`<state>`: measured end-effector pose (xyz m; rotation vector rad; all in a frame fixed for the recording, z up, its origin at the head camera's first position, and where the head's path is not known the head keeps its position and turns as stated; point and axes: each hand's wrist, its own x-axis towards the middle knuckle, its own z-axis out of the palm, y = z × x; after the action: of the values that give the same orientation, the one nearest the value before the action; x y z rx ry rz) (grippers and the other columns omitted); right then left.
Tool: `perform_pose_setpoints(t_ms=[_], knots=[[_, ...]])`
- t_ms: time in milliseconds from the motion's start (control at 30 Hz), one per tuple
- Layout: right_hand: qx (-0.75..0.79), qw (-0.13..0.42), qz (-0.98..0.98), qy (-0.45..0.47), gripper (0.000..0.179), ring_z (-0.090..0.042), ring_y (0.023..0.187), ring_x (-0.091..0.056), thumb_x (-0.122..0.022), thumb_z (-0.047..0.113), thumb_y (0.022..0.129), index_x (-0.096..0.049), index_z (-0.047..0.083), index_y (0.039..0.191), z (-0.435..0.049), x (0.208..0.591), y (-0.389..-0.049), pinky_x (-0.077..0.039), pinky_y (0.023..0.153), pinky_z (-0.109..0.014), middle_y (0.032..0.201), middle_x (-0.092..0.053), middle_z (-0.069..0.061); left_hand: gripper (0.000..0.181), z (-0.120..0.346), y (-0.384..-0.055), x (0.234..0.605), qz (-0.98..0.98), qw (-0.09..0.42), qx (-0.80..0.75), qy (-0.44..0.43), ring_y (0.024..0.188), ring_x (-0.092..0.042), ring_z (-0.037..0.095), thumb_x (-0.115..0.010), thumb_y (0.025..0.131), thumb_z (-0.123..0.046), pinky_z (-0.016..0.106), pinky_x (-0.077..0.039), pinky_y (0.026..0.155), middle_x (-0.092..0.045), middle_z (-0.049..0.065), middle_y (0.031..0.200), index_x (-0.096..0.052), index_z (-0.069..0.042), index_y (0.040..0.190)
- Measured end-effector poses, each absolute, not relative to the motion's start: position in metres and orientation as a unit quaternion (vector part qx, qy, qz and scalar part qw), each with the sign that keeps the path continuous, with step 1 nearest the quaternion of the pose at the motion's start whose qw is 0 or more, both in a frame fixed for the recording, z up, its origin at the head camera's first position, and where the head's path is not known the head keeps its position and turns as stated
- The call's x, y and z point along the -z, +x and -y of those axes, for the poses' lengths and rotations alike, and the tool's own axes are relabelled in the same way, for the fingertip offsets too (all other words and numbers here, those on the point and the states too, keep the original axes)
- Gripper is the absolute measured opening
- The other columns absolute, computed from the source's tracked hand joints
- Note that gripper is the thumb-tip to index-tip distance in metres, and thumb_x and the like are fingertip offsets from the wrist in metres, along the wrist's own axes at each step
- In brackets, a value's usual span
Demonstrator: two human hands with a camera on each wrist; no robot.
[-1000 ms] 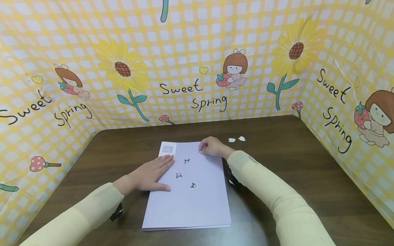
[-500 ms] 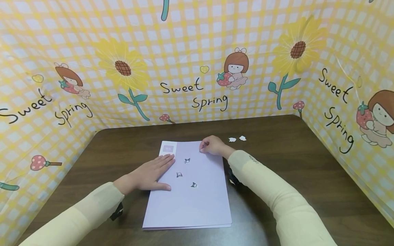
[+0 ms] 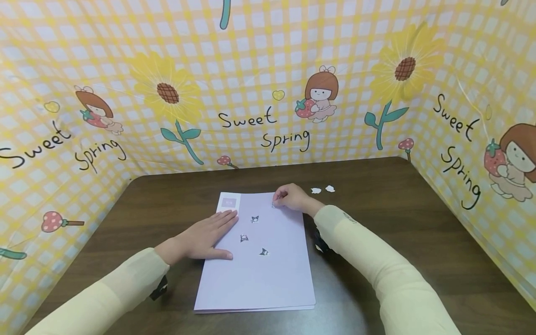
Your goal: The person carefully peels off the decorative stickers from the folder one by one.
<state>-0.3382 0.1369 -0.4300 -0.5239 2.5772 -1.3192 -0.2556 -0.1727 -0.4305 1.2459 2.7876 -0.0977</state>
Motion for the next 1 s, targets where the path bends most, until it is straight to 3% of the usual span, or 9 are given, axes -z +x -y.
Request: perform_pose_setpoints(t_ms=[733,1000], knots=[[0.519,0.103,-0.837,-0.14,0.011,-0.015,0.075,-0.065,-0.074,0.008,0.087,-0.073,0.0,0.094,-0.149,0.435,-0.341,-0.052,0.064,-0.027,0.082,-0.071,-0.006,0.107,0.172,-0.256,0.431,-0.914,0.049,0.041,0.401,0.147,-0.006,0.02,-0.031,0.081,-0.085,0.037,-0.01,0.116,-0.012,0.007,0.162,-0.018,-0.01,0.156],[0.542,0.125,-0.822,-0.123,0.017,-0.021,0.086,-0.07,-0.071,0.006,0.089,-0.073,-0.005,0.102,-0.155,0.432,-0.338,-0.056,0.076,-0.031,0.094,-0.073,-0.013,0.107,0.171,-0.255,0.43,-0.915,0.054,0.04,0.398,0.147,-0.006,0.02,-0.031,0.081,-0.085,0.037,-0.009,0.116,-0.011,0.007,0.162,-0.018,-0.009,0.156]])
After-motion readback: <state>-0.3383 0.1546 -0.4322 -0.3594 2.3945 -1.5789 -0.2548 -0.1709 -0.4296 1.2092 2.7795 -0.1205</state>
